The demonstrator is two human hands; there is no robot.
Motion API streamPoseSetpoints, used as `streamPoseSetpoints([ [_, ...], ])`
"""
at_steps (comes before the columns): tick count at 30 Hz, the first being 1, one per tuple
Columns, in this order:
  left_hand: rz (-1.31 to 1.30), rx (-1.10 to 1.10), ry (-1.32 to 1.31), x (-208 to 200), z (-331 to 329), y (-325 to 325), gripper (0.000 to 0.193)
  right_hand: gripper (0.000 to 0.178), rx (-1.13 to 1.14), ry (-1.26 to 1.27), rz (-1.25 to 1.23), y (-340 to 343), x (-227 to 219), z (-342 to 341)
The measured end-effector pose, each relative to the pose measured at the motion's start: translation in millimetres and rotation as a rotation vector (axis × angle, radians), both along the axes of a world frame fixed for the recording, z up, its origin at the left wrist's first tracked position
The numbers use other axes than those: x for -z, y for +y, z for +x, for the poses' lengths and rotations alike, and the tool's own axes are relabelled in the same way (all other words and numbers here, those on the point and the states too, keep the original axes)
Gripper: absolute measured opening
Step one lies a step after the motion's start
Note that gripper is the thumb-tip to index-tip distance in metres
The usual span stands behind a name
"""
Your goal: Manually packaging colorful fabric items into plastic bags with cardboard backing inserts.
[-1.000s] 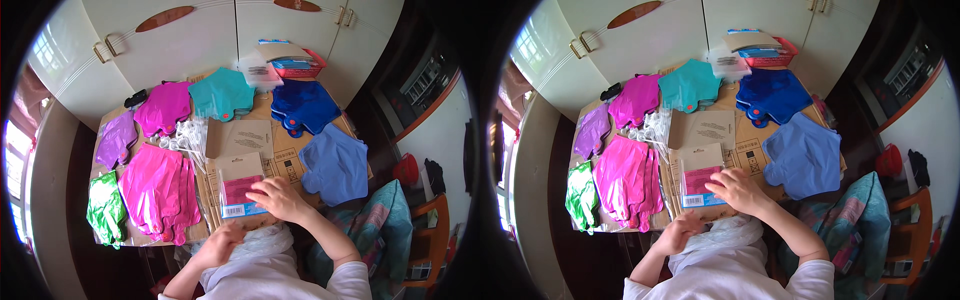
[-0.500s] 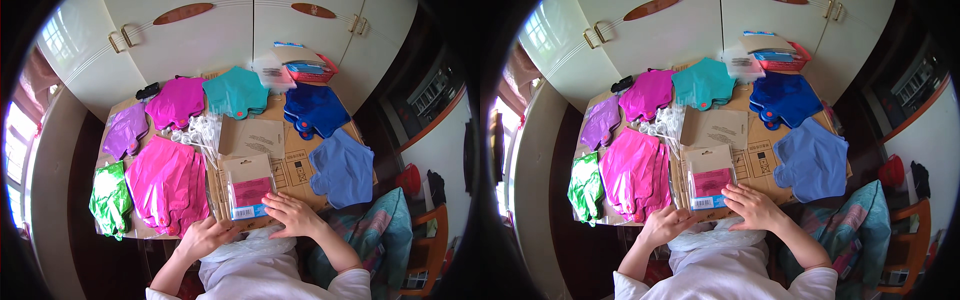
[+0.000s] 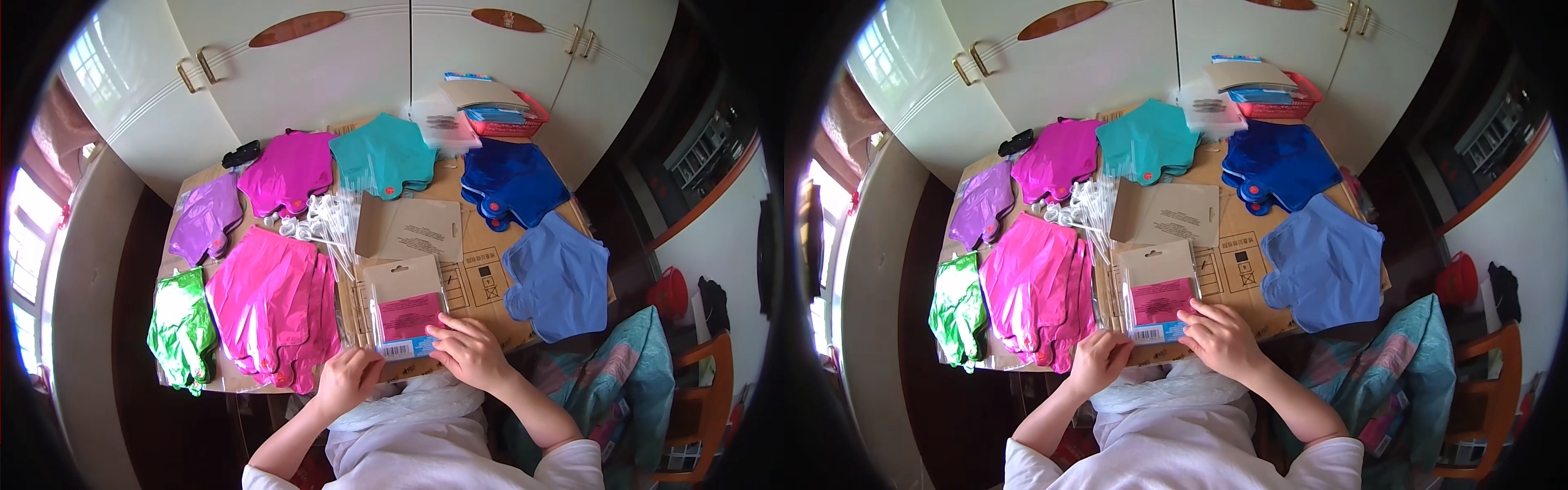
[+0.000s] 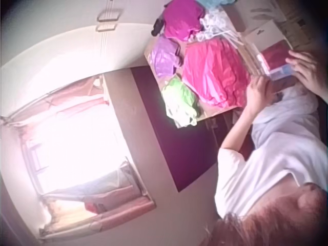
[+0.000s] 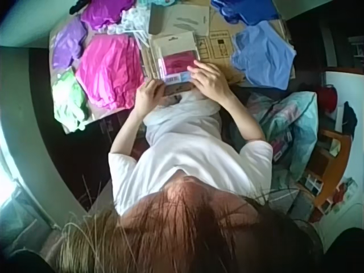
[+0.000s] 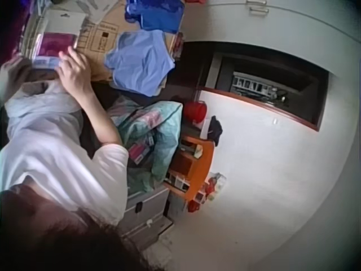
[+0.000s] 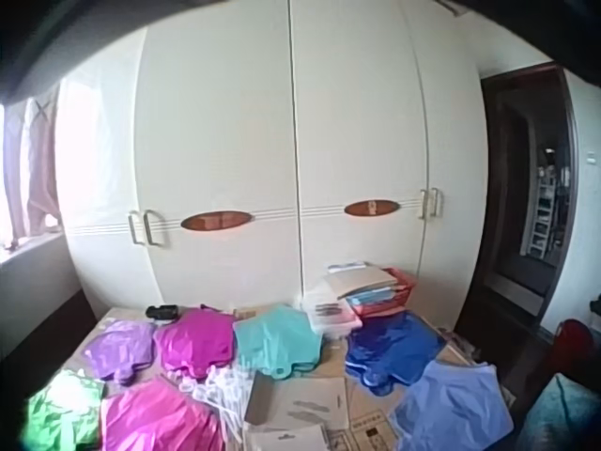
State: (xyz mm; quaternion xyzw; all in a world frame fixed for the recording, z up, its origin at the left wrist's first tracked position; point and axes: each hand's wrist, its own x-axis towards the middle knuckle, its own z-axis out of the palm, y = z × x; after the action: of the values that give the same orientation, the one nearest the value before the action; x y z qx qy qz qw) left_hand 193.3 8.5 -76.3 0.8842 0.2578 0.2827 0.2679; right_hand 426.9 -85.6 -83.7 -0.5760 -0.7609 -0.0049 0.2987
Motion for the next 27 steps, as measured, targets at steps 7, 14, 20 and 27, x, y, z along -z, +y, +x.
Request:
streamPoseSetpoints([
  [7, -0.267, -0.212, 0.154, -6.1, 12.5, -0.2, 0.018, 0.025, 0.068, 0.109, -0.021, 3.2, 5.1, -7.1],
  [14, 0.02, -0.335, 0.318, -14.1, 22.7, -5.9, 0.038, 0.085, 0.357, -0.01, -0.047, 2.4, -12.5, -10.2],
  [20, -0.436, -0.282, 0.143, -11.3, 14.2, -11.9, 0.033, 0.098, 0.247, 0.35, -0.051, -2.7, -4.1, -15.2],
  [27, -1.138, -0.037, -0.621, 0.9, 13.5, -17.6, 0.02, 0.019, 0.065, 1.364, -0.366, -30.7, 0.4, -23.3],
])
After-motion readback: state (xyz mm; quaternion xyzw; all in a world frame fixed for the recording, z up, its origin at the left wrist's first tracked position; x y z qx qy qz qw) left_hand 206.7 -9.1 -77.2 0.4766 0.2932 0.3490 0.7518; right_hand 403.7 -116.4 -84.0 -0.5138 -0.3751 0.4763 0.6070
